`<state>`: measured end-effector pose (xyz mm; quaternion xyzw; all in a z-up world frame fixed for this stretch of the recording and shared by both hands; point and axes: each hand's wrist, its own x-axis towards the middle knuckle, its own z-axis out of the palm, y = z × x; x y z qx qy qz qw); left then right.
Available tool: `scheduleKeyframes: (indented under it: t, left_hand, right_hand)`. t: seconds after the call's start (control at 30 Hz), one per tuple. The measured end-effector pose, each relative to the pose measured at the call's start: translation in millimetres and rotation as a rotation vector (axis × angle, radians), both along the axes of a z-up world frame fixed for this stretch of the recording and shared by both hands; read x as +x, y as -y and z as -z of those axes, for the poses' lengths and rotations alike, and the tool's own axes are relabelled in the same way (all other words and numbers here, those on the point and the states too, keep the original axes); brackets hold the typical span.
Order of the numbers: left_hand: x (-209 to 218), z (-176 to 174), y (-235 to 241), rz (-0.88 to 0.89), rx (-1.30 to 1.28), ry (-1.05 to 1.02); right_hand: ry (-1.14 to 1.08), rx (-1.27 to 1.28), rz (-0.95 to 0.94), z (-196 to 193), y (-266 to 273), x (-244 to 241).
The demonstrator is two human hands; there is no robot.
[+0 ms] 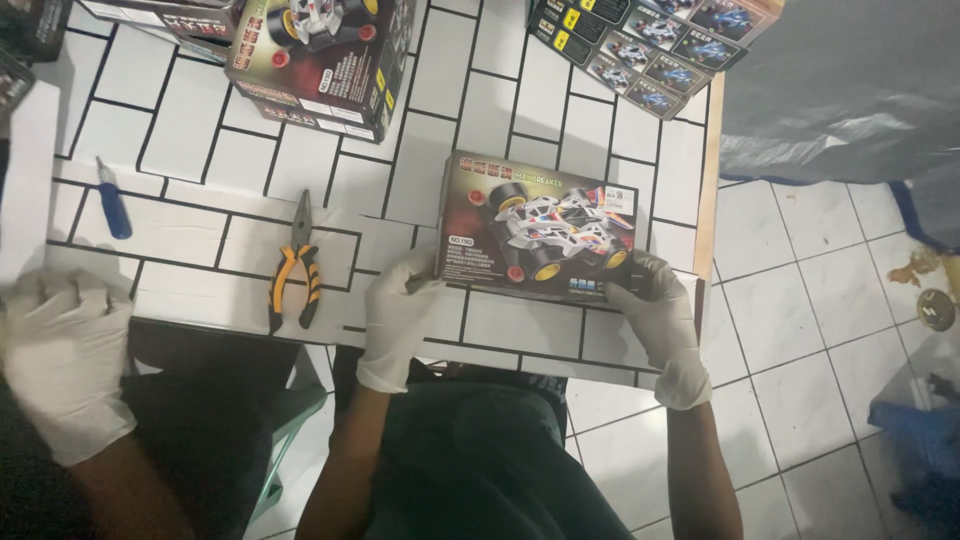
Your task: Assembling a plastic model toy car from a kit by removing parts from runners and fitting them together.
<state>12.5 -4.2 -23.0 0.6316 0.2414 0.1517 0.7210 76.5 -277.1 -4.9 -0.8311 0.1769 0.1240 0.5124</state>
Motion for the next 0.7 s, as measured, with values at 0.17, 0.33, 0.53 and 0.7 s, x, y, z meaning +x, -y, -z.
scheduleKeyframes:
  t: [0.17, 0.33, 0.53, 0.7]
  left_hand:
    - [-4, 58, -11, 0.016, 0.309, 0.035]
    - [-7, 2, -27, 0.29, 0.024, -0.33]
    - [19, -10, 0, 0.067, -0.032, -0.605]
    - [16, -54, -6, 0.102, 0.103, -0.581]
  right_hand:
    - [-0.03, -0.024, 0.0, 0, 4, 1]
    - [-0.065, -0.065, -0.027, 13, 12, 11]
    - [-0.06, -0.066, -0.053, 12, 16, 15]
    - [-0.046, -0.038, -0.062, 3, 17, 13]
